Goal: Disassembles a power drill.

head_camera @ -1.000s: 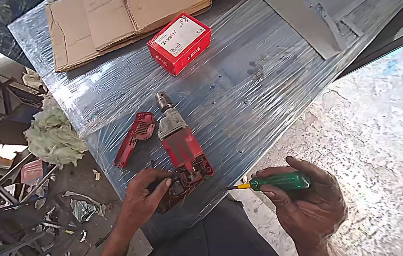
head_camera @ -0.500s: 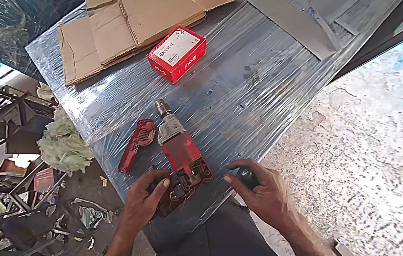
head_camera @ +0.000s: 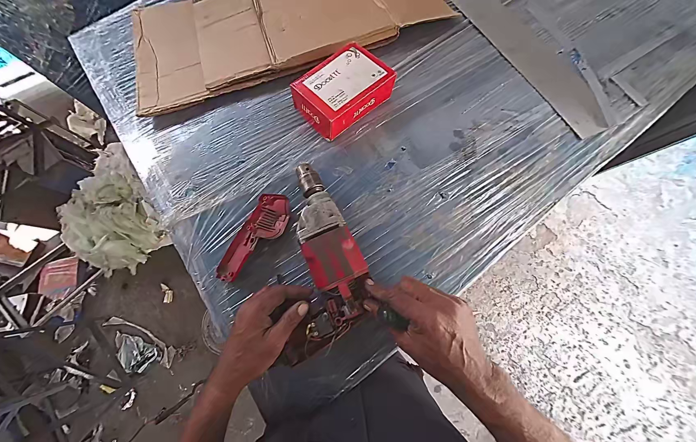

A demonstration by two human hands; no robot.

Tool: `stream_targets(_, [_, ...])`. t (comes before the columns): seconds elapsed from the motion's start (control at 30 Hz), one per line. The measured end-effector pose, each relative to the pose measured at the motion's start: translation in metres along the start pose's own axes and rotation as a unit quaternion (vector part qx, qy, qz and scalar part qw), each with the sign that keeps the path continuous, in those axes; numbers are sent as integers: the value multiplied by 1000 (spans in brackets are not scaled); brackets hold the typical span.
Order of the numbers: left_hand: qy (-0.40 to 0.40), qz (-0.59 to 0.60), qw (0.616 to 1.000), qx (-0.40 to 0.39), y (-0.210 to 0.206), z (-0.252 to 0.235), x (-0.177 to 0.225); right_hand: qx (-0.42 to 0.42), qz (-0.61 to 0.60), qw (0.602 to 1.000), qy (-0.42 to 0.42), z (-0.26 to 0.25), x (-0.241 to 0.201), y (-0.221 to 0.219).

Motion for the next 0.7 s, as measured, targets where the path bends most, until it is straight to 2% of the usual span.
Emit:
stream_targets(0.27, [-27,10,1000,2,-1,1,-3,-21,-40,999,-29,-6,1,0])
stream_targets(0.53, [-31,-1,999,6,-1,2,-3,-37,-140,987,-73,-11,7,-7])
stream_targets(0.63, [-64,25,997,43,2,1,4,-29,-165,983,-79,-10,8,-6])
stream_targets(0.7, [-91,-7,994,57,5,2,12,-30,-163,980,-112,-8,7,0])
Point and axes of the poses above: each hand's wrist, its own z-axis away from the middle knuckle, its own y-axis out of the back of the hand, x = y × z, the point moved 6 cm from there along -z, towards the middle knuckle, and after that the axes turned 3 degrees about -y, right-handed, at the moved point
